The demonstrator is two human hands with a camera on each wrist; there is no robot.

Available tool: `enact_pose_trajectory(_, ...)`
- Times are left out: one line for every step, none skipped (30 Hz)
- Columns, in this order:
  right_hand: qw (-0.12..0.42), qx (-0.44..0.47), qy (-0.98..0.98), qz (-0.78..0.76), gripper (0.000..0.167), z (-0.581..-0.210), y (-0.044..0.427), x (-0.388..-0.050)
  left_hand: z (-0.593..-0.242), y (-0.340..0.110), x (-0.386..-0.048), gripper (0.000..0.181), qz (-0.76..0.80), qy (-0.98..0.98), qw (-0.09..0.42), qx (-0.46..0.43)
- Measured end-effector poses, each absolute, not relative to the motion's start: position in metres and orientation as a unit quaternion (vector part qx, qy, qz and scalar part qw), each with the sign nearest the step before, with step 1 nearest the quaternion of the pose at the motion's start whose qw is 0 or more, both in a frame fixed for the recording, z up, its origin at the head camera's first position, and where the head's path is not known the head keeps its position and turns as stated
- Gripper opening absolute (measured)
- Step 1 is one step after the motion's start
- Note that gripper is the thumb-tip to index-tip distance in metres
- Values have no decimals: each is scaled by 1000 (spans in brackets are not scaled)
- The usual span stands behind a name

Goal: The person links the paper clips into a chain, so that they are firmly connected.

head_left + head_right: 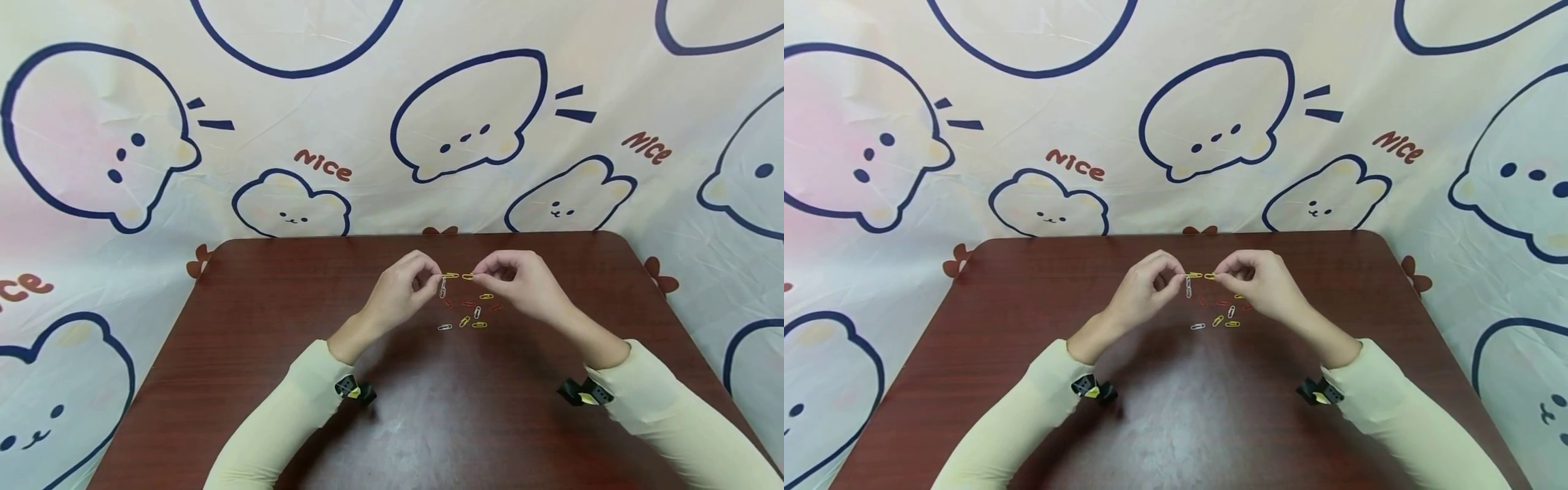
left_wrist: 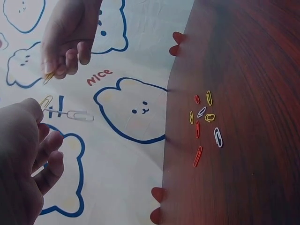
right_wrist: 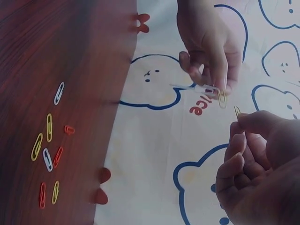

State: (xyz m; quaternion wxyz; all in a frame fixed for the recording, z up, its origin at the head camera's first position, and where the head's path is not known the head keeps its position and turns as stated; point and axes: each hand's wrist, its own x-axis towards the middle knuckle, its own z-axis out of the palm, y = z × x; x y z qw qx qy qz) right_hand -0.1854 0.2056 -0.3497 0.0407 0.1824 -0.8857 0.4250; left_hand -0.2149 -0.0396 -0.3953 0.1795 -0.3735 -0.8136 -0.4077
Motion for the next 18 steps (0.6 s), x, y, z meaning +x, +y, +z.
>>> enact_pose_trajectory(41,184,-885,426,4,-349,203,-186,-395,-39,-215,5,-408,-813,178,-374)
enact_pose_trajectory(42,185,-884,428,4,-349,201,-186,-395,-39,-215,5,-408,-813,177,-375)
enact_pose_trajectory(43,186,-883,430,4,-349,199,-187,-395,-38,-214,5,-407,-813,177,-376)
enact_pose_trajectory(44,187,-882,431,5,-349,197,-188,-395,-38,-214,5,-407,-813,177,-378)
enact_pose_trajectory(45,187,-881,433,5,-349,196,-188,-395,-38,-214,5,-406,-812,177,-379)
enact_pose_trajectory(46,187,-880,434,5,-349,194,-188,-394,-37,-214,5,-406,-812,178,-379)
enact_pose_trajectory(47,187,-879,436,5,-349,193,-189,-394,-37,-214,5,-405,-812,179,-380)
enact_pose_trajectory(48,186,-879,436,5,-349,192,-189,-394,-37,-214,5,-404,-812,181,-380)
enact_pose_trajectory(48,185,-879,437,5,-349,190,-189,-394,-37,-213,5,-404,-812,181,-380)
enact_pose_trajectory(48,185,-879,438,5,-349,189,-189,-394,-37,-213,5,-405,-811,182,-380)
enact_pose_trajectory(48,184,-878,438,5,-349,188,-189,-394,-37,-213,5,-405,-811,182,-381)
enact_pose_trajectory(49,183,-879,438,5,-350,187,-189,-393,-37,-213,5,-406,-810,182,-381)
enact_pose_trajectory(49,183,-879,438,5,-350,186,-190,-394,-37,-213,5,-407,-810,182,-381)
enact_pose_trajectory(51,182,-879,438,5,-350,186,-190,-394,-37,-213,5,-408,-809,181,-382)
enact_pose_trajectory(52,181,-879,439,5,-350,185,-190,-394,-37,-213,5,-409,-809,181,-382)
enact_pose_trajectory(54,180,-879,438,5,-351,185,-190,-394,-37,-213,4,-409,-808,181,-383)
enact_pose_trajectory(55,179,-879,438,5,-351,184,-190,-395,-36,-213,5,-408,-809,181,-383)
enact_pose_trajectory(56,178,-879,439,5,-351,184,-190,-395,-37,-213,5,-408,-809,181,-384)
